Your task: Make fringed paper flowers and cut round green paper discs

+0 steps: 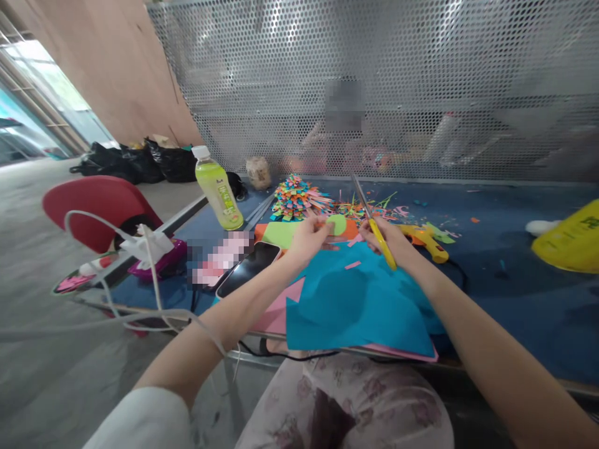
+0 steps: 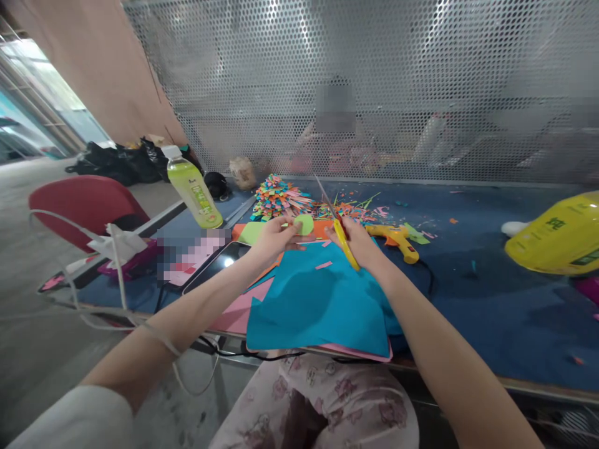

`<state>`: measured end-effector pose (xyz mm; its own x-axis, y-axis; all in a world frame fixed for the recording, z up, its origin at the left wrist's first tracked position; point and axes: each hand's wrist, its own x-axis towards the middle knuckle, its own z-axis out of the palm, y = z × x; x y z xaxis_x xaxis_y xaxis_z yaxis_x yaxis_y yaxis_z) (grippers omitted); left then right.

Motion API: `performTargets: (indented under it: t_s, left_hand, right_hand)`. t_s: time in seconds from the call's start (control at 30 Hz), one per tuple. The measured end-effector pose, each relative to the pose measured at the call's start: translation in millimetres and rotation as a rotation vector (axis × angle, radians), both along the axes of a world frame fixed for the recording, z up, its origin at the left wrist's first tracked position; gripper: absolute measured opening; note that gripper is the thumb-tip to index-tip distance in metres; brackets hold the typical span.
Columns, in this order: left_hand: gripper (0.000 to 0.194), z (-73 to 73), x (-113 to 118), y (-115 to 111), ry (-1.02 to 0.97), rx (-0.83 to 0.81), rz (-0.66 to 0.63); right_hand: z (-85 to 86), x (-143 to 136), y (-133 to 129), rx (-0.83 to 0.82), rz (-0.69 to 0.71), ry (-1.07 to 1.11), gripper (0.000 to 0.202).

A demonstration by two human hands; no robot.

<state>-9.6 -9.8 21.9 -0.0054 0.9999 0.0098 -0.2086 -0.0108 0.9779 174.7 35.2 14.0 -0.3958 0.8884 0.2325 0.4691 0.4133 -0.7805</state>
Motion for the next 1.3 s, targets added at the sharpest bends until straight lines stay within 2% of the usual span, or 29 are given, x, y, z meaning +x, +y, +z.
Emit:
performTargets:
  t_s: [0.07, 0.17, 0.37, 0.57, 0.8, 1.13, 1.3]
  left_hand:
    - [0.020, -2.7, 3, 4, -0.110, -0.090, 0.060]
    - [0.016, -8.1, 7, 3, -0.137, -0.091, 0.130]
    - [0.014, -7.1, 0, 0, -0.116, 0.194, 0.262]
    - [0.016, -3.3, 1, -3, -0.128, 0.249, 0.255]
    - [0.018, -5.7, 3, -2, -0.120, 0.366, 0.333]
    - [0.024, -6.4, 0, 0, -0.164, 0.452, 0.307]
    - [0.019, -6.3, 0, -3, -0.133, 0.524, 0.309]
  right_hand:
    - [-3.4, 2, 3, 0.003, 0.004, -0.029, 0.044]
    - [-9.7, 4, 9, 0.032, 0.015, -0.134, 0.042]
    - [-10.2, 0, 3, 0.045, 0.078, -0.205, 0.037]
    - [-0.9, -3, -9, 0.018, 0.095, -0.214, 0.038]
    - [-6.5, -10, -16, -0.032, 0.133, -0.109, 0.036]
    - [5.3, -16, -28, -0.081, 0.155, -0.068, 0.045]
    - [6.7, -15, -30, -0.080, 0.167, -0.061, 0.044]
